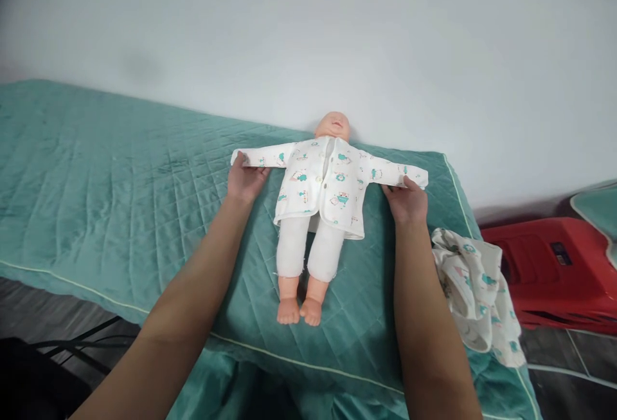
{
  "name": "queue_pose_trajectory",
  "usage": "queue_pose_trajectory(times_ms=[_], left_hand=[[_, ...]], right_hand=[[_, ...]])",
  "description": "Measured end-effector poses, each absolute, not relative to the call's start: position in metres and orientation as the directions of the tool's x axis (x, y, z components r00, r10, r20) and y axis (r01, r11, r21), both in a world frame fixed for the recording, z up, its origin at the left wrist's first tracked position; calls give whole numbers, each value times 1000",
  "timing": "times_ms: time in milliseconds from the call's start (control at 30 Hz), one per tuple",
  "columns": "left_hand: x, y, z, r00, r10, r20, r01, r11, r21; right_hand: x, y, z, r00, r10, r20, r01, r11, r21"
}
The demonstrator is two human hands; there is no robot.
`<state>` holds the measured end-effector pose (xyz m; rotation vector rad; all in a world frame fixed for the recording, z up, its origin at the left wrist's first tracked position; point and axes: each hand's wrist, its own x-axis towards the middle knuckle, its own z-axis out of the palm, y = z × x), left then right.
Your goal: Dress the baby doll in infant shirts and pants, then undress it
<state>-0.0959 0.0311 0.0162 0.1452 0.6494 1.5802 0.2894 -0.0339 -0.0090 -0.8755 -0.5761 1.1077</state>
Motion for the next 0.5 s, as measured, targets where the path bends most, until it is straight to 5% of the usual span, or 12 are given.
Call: queue_pose_trajectory(times_ms=[233, 500], left_hand=[[-105, 33, 17, -190, 924, -332, -879, -9, 477], [-110, 41, 15, -267, 889, -371, -869, -55, 492]], right_hand=[[283, -39, 7, 507, 827, -242, -651, 183, -737], [281, -40, 9, 515, 839, -178, -613, 215, -761]])
